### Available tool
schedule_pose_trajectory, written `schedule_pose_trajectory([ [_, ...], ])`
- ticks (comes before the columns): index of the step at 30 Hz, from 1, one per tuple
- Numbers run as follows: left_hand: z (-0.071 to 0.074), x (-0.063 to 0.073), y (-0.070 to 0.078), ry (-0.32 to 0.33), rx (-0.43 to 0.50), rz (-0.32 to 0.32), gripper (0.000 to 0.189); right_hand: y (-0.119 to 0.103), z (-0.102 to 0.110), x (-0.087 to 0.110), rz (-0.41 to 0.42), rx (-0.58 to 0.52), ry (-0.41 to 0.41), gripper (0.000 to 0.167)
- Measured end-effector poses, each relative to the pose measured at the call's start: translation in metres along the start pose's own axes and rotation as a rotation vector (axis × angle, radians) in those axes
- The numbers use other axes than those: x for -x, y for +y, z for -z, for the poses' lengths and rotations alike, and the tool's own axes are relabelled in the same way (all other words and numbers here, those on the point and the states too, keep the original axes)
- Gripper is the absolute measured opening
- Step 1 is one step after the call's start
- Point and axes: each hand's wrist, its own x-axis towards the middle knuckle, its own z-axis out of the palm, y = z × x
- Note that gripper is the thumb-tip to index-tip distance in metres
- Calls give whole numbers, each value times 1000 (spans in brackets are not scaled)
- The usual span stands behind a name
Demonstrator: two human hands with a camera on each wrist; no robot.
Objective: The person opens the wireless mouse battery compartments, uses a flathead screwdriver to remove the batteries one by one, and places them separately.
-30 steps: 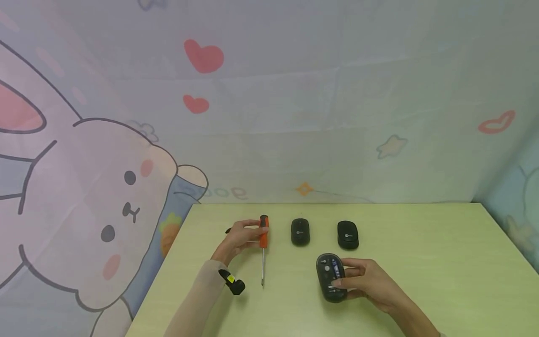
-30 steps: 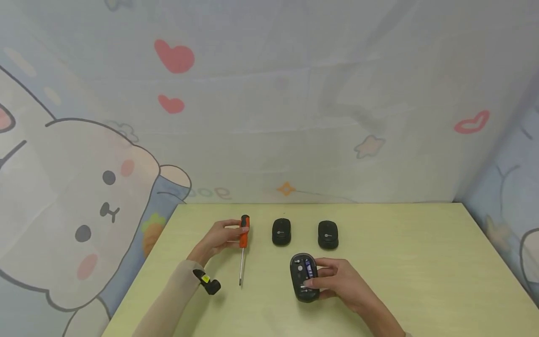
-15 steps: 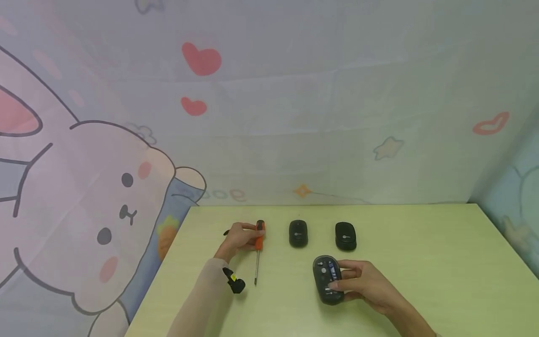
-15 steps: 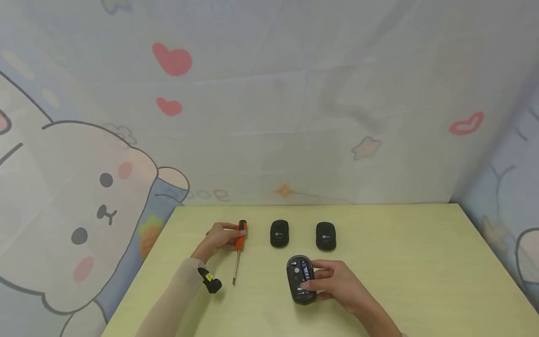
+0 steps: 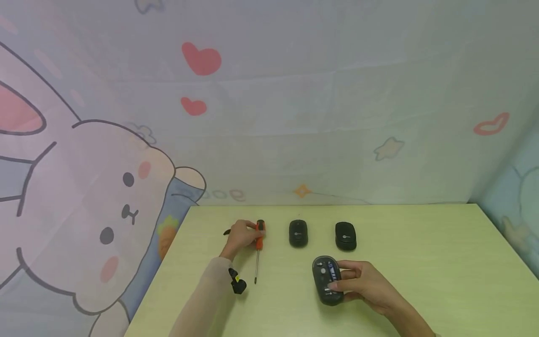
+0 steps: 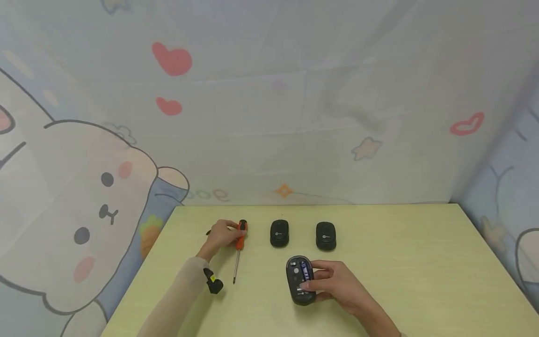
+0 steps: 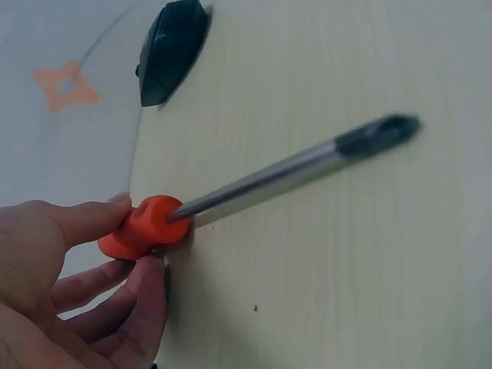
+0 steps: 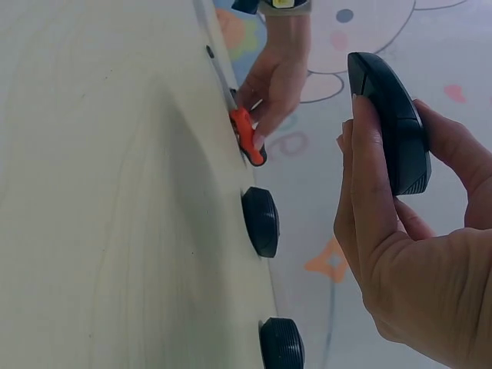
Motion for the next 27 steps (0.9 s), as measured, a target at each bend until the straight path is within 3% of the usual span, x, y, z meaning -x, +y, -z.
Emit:
schedule_pose_trajectory([
  [19,-8,11,7,-9,-45,-40,54,0,0,-1,-7,8,5,82],
  [24,-6,17,9,31,-93,-52,57,1,-1,-2,-8,1,-5,82],
  [27,-2,30,17,92,-154,-115,54,1,-3,-3,-12,0,-4,81],
])
